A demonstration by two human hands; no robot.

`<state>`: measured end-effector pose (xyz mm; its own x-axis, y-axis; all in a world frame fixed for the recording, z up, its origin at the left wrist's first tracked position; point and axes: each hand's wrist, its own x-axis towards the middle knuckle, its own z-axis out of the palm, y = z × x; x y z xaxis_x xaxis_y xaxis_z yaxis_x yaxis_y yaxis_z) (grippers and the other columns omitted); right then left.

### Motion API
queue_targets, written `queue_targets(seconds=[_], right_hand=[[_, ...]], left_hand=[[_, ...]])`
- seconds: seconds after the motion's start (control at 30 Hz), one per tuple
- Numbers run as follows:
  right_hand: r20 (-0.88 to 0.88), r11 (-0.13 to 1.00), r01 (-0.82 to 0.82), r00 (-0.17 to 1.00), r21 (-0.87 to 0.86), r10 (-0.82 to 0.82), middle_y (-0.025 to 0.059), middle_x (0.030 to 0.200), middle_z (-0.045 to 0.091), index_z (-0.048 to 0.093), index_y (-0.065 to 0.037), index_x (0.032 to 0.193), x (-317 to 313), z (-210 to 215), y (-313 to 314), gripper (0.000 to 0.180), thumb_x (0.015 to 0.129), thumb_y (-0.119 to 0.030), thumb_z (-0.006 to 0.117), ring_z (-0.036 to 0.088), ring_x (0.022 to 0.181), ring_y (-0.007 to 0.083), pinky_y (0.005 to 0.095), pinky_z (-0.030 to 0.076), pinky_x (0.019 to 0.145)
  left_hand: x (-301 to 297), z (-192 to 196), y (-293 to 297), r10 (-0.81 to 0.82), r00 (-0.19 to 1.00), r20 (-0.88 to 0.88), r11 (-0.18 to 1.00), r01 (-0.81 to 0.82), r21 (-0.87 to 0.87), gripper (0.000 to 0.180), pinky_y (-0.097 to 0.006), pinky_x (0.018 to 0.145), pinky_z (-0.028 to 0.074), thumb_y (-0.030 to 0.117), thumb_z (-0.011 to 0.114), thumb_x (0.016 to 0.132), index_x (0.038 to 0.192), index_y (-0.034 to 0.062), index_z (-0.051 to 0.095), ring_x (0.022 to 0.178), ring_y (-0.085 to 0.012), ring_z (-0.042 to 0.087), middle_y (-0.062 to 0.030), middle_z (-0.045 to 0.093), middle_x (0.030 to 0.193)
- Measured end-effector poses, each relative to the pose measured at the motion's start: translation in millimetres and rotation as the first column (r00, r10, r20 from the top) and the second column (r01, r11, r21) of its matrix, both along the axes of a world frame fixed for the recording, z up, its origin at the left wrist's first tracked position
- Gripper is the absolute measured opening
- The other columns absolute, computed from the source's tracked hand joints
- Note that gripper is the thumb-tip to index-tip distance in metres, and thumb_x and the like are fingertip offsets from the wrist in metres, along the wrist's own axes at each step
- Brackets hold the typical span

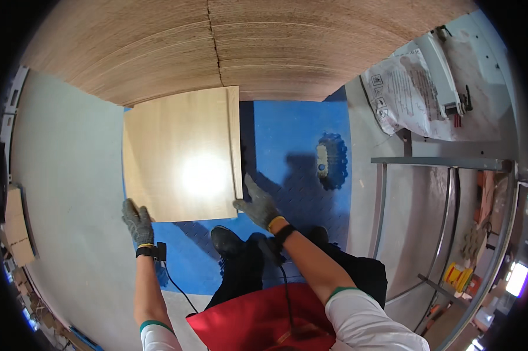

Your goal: The person repeatedly picks up rectangular wooden panels from a conveyor belt and stacks them onto a growing pile on a blue platform. The person wears gloves and handles the panels one at a time, aligning them carefully as the stack increases in height throughout the video.

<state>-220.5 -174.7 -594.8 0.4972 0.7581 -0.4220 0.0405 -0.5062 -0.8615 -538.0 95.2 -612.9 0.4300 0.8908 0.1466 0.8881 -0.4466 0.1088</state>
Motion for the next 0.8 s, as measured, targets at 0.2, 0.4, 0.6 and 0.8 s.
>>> queue_targets(seconds=[0.2, 0.4, 0.6, 0.8], right_hand=[[0.029, 0.961, 0.207, 0.978, -0.186, -0.205, 0.0368, 0.143, 0.037, 0.011, 0.013, 0.147, 35, -11, 83, 0.098, 0.091, -0.053, 0.059, 0.037, 0.138, 0.0372, 0.0374, 0.036, 0.11], [-0.225, 0.893, 0.425, 0.893, 0.145, -0.389, 0.018, 0.114, 0.064, 0.035, 0.009, 0.14, 64, -59, 121, 0.059, 0.101, -0.032, 0.051, 0.058, 0.113, 0.0199, 0.032, 0.048, 0.095], [-0.228, 0.927, 0.37, 0.899, -0.058, -0.373, 0.0281, 0.15, 0.032, 0.008, 0.004, 0.152, 52, -97, 154, 0.112, 0.083, -0.074, 0.051, 0.037, 0.136, 0.0405, 0.0365, 0.034, 0.11], [-0.229, 0.961, 0.24, 0.936, -0.134, -0.266, 0.0281, 0.158, 0.011, 0.003, 0.007, 0.151, 58, -77, 161, 0.116, 0.082, -0.075, 0.049, 0.015, 0.146, 0.0402, 0.041, 0.017, 0.119]], left_hand=[[50, 63, 65, 0.112, 0.988, 0.109, 0.776, -0.018, -0.63, 0.077, -0.042, 0.106, 0.04, 0.04, 0.069, 0.085, 0.141, -0.003, 0.039, 0.129, -0.0347, 0.05, -0.0229, 0.051, 0.138], [79, 54, 127, 0.381, 0.88, 0.284, 0.436, 0.1, -0.894, 0.07, -0.037, 0.094, 0.046, 0.04, 0.071, 0.085, 0.134, -0.0045, 0.048, 0.108, -0.0238, 0.057, -0.0139, 0.062, 0.122], [82, 28, 148, 0.501, 0.851, 0.156, 0.289, 0.006, -0.957, 0.062, -0.038, 0.09, 0.046, 0.04, 0.066, 0.089, 0.13, -0.0046, 0.051, 0.102, -0.0258, 0.059, -0.013, 0.062, 0.118], [33, 1, 165, 0.433, 0.891, 0.138, 0.34, -0.019, -0.94, 0.071, -0.044, 0.096, 0.043, 0.049, 0.065, 0.089, 0.131, -0.0059, 0.047, 0.112, -0.0273, 0.053, -0.0152, 0.056, 0.126]])
